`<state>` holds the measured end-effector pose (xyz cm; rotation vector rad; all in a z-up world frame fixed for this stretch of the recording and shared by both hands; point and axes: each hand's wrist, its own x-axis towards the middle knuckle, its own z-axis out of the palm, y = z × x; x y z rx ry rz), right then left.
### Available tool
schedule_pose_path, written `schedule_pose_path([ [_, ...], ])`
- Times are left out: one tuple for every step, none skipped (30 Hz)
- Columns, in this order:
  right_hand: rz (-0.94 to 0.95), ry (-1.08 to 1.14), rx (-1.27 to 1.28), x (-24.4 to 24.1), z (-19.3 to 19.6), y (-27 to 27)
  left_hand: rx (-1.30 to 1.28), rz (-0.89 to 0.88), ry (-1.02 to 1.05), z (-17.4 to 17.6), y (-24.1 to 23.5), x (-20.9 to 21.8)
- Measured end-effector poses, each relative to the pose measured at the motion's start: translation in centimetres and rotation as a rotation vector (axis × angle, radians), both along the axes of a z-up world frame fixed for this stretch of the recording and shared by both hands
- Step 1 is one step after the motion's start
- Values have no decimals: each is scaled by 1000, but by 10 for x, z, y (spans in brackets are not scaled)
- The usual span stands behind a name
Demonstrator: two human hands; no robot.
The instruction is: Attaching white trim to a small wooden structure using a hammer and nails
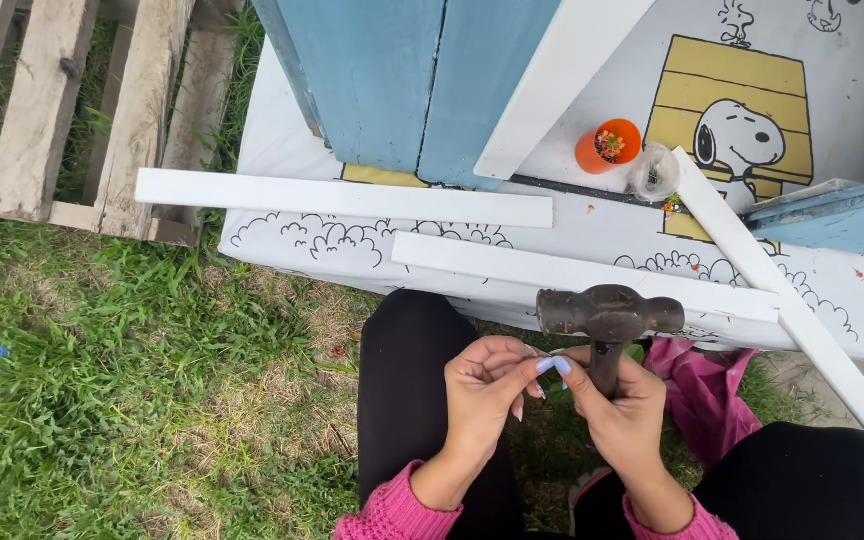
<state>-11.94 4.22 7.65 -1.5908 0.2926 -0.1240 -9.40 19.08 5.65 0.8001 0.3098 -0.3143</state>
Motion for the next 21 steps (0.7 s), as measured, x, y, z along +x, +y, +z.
schedule_pose_path([
  [-16,-15,-110,3,3,5,45,19,-51,0,3,0],
  [-33,-30,-219,6,5,10,91,38,-101,0,6,0],
  [-24,-31,-217,9,5,12,93,47,-101,2,9,0],
  [-21,-31,-253,13,5,15,197,52,-161,5,12,0],
  [-20,-34,-289,16,5,18,302,55,-222,7,15,0],
  [-12,-38,-287,19,5,21,305,63,-224,19,21,4],
  [0,-75,-331,23,6,24,555,59,-348,31,26,8],
  [11,-112,-375,27,6,27,807,57,-469,43,32,12],
  [16,-114,-374,29,7,31,810,62,-468,46,36,15],
  [44,-142,-398,31,8,35,914,89,-538,49,39,18],
  [70,-168,-423,32,9,38,1018,112,-607,52,43,20],
  [72,-168,-421,34,8,41,1020,114,-605,52,45,20],
  [85,-222,-495,35,7,44,1026,120,-585,51,47,20],
  [98,-277,-568,36,6,46,1032,125,-564,51,49,20],
  [99,-277,-566,38,9,50,1034,126,-563,50,53,21],
  [112,-280,-561,39,12,54,1108,116,-606,50,56,22],
  [123,-284,-554,41,14,59,1182,105,-650,50,60,23],
  [124,-285,-551,41,15,58,1185,106,-651,46,68,31],
  [117,-287,-529,41,15,58,1184,156,-657,42,76,38],
  [110,-289,-507,40,15,57,1184,206,-662,38,84,45],
  [112,-290,-506,38,15,55,1185,207,-661,30,95,57],
])
